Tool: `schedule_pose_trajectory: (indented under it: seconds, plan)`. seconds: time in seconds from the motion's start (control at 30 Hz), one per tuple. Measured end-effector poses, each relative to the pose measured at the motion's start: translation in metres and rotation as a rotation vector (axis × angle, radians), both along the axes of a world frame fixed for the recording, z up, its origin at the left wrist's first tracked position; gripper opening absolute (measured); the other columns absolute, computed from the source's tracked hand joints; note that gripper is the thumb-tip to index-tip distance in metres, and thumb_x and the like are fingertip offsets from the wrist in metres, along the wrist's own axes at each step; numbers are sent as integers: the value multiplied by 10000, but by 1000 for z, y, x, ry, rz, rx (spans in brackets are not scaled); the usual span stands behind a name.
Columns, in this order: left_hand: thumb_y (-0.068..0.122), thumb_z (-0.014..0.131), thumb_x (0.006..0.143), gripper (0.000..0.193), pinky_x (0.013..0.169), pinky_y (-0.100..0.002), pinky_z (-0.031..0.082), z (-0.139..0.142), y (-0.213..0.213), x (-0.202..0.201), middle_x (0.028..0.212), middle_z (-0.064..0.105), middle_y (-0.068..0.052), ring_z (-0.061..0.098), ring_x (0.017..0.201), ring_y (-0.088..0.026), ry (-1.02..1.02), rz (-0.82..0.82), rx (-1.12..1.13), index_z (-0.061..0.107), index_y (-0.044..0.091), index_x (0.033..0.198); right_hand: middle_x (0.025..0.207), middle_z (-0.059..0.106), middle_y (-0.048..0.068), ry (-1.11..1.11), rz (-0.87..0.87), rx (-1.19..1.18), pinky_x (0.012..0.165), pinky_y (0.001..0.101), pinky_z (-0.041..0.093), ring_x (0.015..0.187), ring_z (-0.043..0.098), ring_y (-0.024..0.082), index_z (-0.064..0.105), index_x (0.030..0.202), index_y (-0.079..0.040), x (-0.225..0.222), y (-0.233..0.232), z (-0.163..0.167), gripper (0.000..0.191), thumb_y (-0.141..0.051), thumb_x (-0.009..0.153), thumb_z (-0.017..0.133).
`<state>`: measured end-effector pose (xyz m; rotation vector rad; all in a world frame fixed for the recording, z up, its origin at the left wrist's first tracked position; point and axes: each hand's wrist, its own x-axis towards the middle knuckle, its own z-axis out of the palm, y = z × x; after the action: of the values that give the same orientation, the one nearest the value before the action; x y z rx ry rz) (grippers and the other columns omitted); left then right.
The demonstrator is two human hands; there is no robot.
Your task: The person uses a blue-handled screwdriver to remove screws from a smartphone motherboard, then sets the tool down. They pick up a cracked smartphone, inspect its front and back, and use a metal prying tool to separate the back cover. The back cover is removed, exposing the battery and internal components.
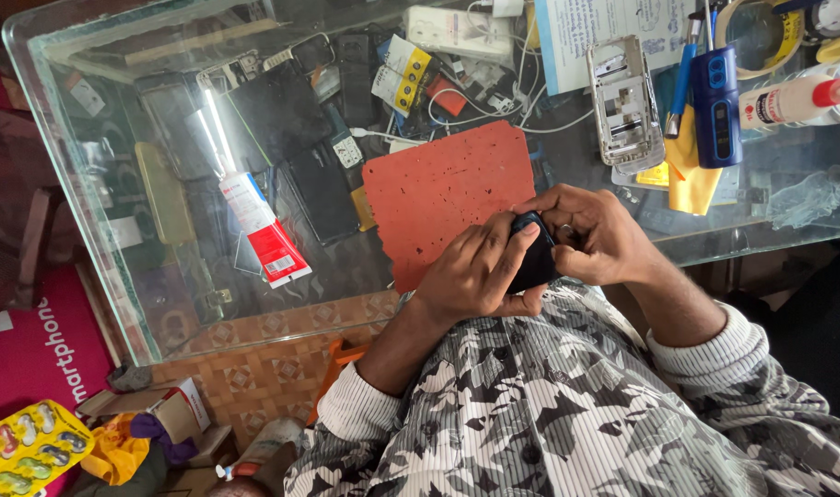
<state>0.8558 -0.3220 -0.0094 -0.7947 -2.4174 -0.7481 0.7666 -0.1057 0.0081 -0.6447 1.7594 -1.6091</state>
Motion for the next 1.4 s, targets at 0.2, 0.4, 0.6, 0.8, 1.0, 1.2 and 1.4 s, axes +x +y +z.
schedule_pose_trajectory:
  seconds: [0.2,0.4,0.6,0.8,1.0,1.2,1.4]
  plan:
    - [515,601,1062,790,897,-457,620,1,0,-1,1204,610,-356,715,989,-373,-18,-31,42,357,-95,1501,762,732,49,-13,-32,17,523,180,418,619,571,-2,607,1225,83,3,-1,-4,482,-28,759,556]
    - [526,608,1057,807,903,-473,616,2,0,0,1235,590,-358,714,1005,-386,-29,-38,66,347,-93,1505,714,693,17,10,-40,-1,521,180,389,608,535,-11,607,1212,89,4,-2,-4,427,-18,799,571]
    - [525,598,1063,799,913,-476,618,1,1,1,1263,585,-374,714,1035,-400,-50,-46,78,330,-80,1511,614,599,-14,94,-65,-27,489,193,329,543,467,-15,624,1189,98,6,-1,-9,414,-7,796,547]
    - [554,578,1075,816,931,-486,616,0,0,2,1287,583,-373,711,1059,-410,-44,-54,103,307,-71,1524,587,573,-20,165,-120,-53,494,202,309,530,423,-14,638,1151,92,12,-4,-16,382,5,794,535]
    - [545,532,1068,795,932,-493,615,6,-1,0,1273,589,-387,719,1073,-427,-30,-19,52,343,-102,1489,724,678,39,136,-155,-20,598,215,442,643,564,36,645,1143,96,11,-10,-4,353,-9,823,536]
    - [448,591,1080,735,938,-503,603,14,-4,-4,1267,597,-382,715,1087,-438,-86,17,93,369,-121,1488,1126,707,156,-42,-2,-139,867,278,549,1012,686,122,513,1345,106,-2,-13,29,592,12,761,527]
    - [419,689,1002,679,981,-496,599,15,-3,-5,1314,567,-364,695,1146,-434,-174,-4,147,416,-40,1421,911,730,108,-16,77,125,502,222,415,615,554,53,489,1396,52,-8,-15,42,660,38,752,630]
